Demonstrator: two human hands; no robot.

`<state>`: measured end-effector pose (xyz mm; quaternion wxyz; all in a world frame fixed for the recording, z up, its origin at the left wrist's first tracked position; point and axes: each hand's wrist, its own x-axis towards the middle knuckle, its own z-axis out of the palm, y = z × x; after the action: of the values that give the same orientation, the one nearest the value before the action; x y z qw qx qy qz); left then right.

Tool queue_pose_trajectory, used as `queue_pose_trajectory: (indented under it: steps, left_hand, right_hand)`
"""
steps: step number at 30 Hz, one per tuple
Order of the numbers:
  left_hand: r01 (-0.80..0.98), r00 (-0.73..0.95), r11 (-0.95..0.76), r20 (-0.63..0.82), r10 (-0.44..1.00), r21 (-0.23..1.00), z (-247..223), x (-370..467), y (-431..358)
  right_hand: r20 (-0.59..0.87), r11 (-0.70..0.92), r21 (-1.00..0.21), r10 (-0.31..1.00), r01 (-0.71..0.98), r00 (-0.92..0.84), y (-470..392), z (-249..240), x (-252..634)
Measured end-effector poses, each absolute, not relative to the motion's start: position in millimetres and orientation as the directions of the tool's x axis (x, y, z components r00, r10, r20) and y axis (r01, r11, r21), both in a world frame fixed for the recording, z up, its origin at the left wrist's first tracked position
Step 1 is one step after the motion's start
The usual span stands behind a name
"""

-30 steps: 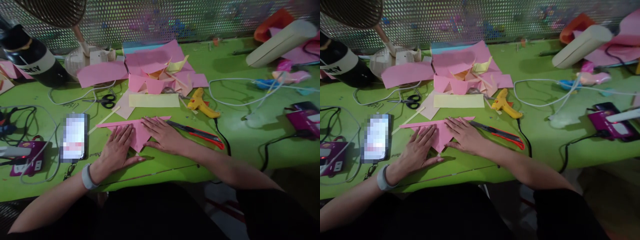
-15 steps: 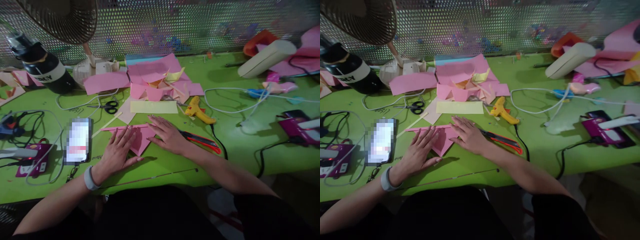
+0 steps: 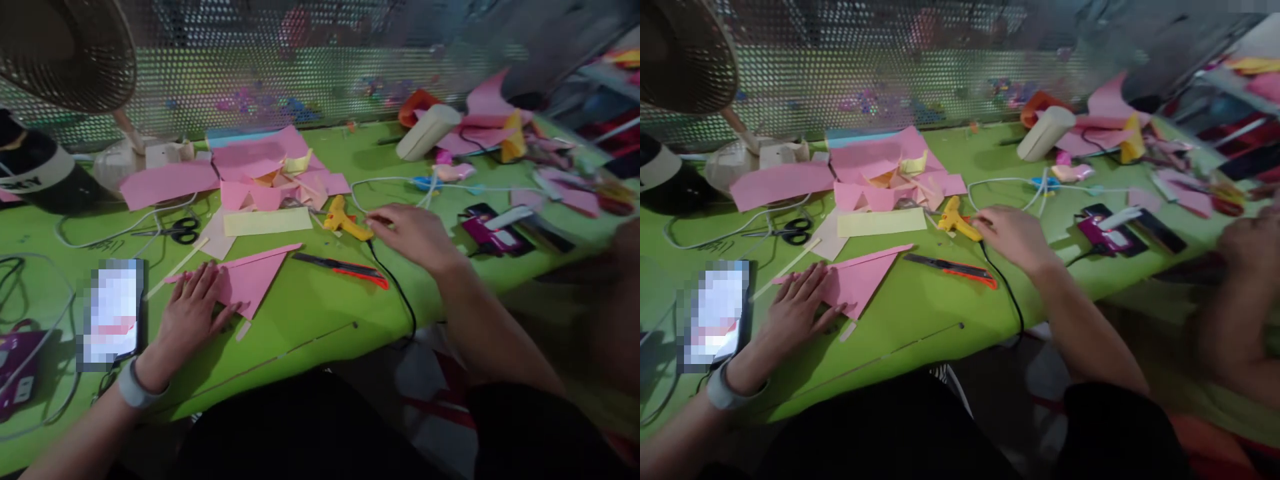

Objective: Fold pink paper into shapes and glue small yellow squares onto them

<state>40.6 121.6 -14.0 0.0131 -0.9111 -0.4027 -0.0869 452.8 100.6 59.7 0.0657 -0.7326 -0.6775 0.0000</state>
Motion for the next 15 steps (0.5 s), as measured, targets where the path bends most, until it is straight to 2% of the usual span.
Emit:
queue_pose_trajectory:
  steps: [3,6,11,15]
  left_hand:
    - [0.733,0.663,-0.679,0.194,0.723,0.029,-15.1,41.2,121.9]
    - [0.738,0.659,-0.674,0.192,0.728,0.023,-13.6,43.9,119.8]
    - [0.761,0.640,-0.648,0.135,0.756,0.022,-7.7,51.8,112.3]
    - [0.781,0.619,-0.623,0.079,0.781,0.044,-6.1,53.8,106.5]
  right_hand:
    - [-0.026,-0.239,-0.027,0.971,0.971,0.239,92.8,56.8,479.4]
    - [-0.033,-0.223,-0.111,0.975,0.968,0.221,87.7,52.5,482.9]
    - [0.082,-0.039,-0.284,0.995,0.958,0.064,115.9,54.9,429.2]
    - [0.083,0.281,-0.336,0.960,0.899,-0.269,169.2,55.8,340.4]
